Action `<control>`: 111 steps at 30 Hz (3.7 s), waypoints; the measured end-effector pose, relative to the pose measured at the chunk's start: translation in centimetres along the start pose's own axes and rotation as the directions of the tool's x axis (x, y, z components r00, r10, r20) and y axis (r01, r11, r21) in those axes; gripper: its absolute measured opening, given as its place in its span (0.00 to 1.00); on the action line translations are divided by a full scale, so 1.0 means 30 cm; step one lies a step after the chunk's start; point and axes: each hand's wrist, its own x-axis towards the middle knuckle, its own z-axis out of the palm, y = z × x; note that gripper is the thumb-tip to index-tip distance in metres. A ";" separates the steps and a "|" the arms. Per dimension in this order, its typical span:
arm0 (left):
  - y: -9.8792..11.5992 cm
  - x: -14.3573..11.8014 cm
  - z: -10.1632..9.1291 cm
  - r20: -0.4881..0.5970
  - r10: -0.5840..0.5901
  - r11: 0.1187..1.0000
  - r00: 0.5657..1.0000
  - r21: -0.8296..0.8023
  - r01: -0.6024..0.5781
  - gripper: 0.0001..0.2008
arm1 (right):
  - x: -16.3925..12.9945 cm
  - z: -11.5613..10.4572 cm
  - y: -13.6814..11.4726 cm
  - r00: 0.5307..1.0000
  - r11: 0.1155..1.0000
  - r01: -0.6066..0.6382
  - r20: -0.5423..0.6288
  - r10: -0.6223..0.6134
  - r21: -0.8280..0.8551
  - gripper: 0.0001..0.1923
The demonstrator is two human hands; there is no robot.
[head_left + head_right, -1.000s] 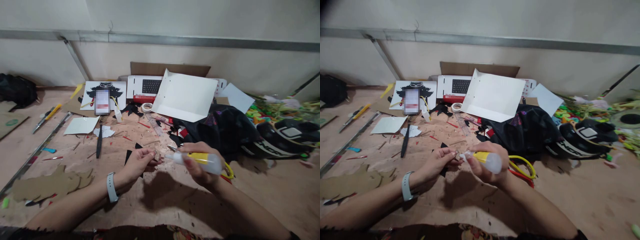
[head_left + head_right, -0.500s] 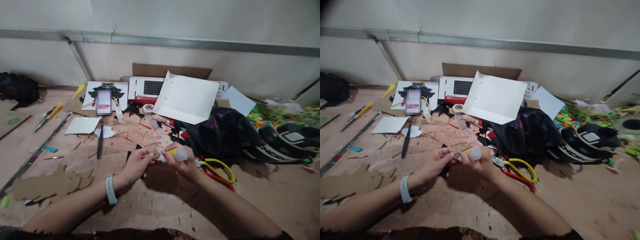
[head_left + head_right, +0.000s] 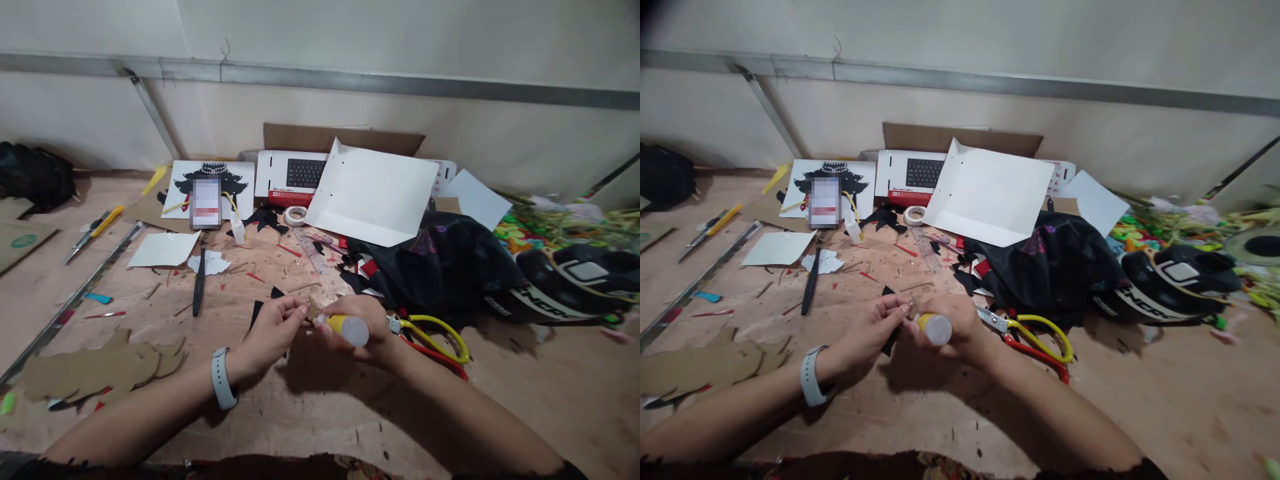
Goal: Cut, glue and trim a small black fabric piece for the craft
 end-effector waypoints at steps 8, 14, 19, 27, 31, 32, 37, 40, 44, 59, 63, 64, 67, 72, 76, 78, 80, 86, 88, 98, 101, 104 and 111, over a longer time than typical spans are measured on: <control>-0.002 -0.002 0.000 0.014 -0.006 1.000 1.000 -0.001 0.006 0.12 | -0.010 0.013 0.002 1.000 0.996 -0.019 -0.018 0.021 0.088 0.03; -0.004 0.003 -0.003 0.016 -0.004 1.000 1.000 -0.019 0.004 0.14 | -0.003 -0.006 0.013 0.997 0.993 -0.079 0.009 0.078 0.086 0.01; 0.009 0.008 -0.007 0.024 -0.105 0.990 0.994 -0.096 0.107 0.20 | -0.003 -0.047 0.007 0.939 0.977 -0.187 -0.275 0.209 0.104 0.04; 0.021 0.011 -0.010 0.022 -0.152 0.975 0.988 -0.162 0.154 0.20 | 0.004 -0.021 -0.024 0.903 0.947 -0.268 -0.297 0.311 0.176 0.06; 0.015 0.012 -0.012 0.010 -0.118 0.980 0.993 -0.158 0.118 0.20 | 0.005 -0.028 -0.024 0.939 0.965 -0.219 -0.238 0.250 0.146 0.07; 0.015 0.011 -0.011 0.009 -0.124 0.980 0.992 -0.153 0.123 0.21 | 0.003 -0.029 -0.023 0.942 0.964 -0.229 -0.218 0.255 0.137 0.07; 0.015 0.008 -0.009 0.017 -0.127 0.983 0.992 -0.135 0.128 0.20 | -0.011 -0.021 -0.004 0.928 0.954 -0.263 -0.231 0.291 0.145 0.10; 0.016 0.009 -0.008 0.029 -0.132 0.982 0.991 -0.133 0.134 0.20 | -0.014 -0.013 0.005 0.908 0.933 -0.311 -0.233 0.348 0.181 0.09; 0.021 0.009 -0.006 0.027 -0.104 0.986 0.994 -0.129 0.106 0.19 | -0.007 -0.012 -0.001 0.940 0.953 -0.244 -0.199 0.278 0.180 0.07; 0.021 0.008 -0.006 0.045 -0.023 0.997 0.999 -0.067 0.026 0.21 | -0.003 0.007 0.016 0.980 0.982 -0.155 -0.105 0.167 0.111 0.05; 0.005 0.011 -0.008 0.057 0.014 1.000 0.998 -0.023 -0.013 0.20 | -0.009 0.020 0.028 0.971 0.963 -0.217 -0.066 0.230 0.161 0.08; 0.000 0.011 -0.009 0.054 0.015 1.000 0.998 -0.021 -0.014 0.20 | -0.011 0.022 0.030 0.969 0.960 -0.223 -0.068 0.238 0.170 0.08; -0.006 0.008 -0.008 0.054 0.005 1.000 0.999 -0.016 -0.004 0.18 | -0.015 0.026 0.034 0.974 0.962 -0.195 -0.079 0.214 0.193 0.06; 0.006 0.001 0.000 0.078 0.030 0.999 0.997 0.012 -0.031 0.16 | -0.011 0.022 0.036 0.978 0.970 -0.165 -0.095 0.184 0.179 0.03; 0.007 0.000 -0.002 0.074 0.032 0.999 0.997 0.010 -0.033 0.14 | -0.010 0.021 0.035 0.981 0.969 -0.151 -0.088 0.171 0.194 0.04; 0.001 0.001 -0.005 0.062 0.023 1.000 0.998 0.019 -0.024 0.14 | -0.013 0.024 0.033 0.985 0.971 -0.128 -0.085 0.148 0.202 0.04; -0.007 0.002 -0.008 0.054 0.011 0.999 0.999 0.032 -0.012 0.14 | -0.016 0.028 0.030 0.989 0.975 -0.106 -0.080 0.124 0.196 0.03; -0.012 0.003 -0.007 0.048 -0.006 1.000 0.999 0.020 0.005 0.16 | -0.012 0.024 0.024 0.985 0.983 -0.122 -0.108 0.137 0.137 0.03; -0.006 0.005 -0.008 0.053 0.003 1.000 0.999 0.010 -0.003 0.17 | -0.008 0.019 0.017 0.985 0.990 -0.111 -0.123 0.122 0.092 0.03; -0.002 0.010 -0.005 0.024 -0.057 0.993 0.998 -0.100 0.059 0.20 | -0.001 0.004 -0.024 0.985 0.996 -0.078 -0.153 0.084 0.050 0.01; 0.004 0.007 -0.002 0.014 -0.063 0.994 0.998 -0.090 0.064 0.19 | 0.000 0.006 -0.022 0.990 0.992 -0.076 -0.111 0.087 0.104 0.02; 0.010 0.005 -0.002 0.010 -0.071 0.994 0.997 -0.085 0.072 0.18 | 0.002 0.010 -0.022 0.992 0.993 -0.071 -0.101 0.081 0.095 0.02; 0.016 0.002 -0.003 0.019 -0.075 0.994 0.997 -0.077 0.077 0.18 | -0.003 0.016 -0.017 0.995 0.991 -0.088 -0.039 0.093 0.104 0.03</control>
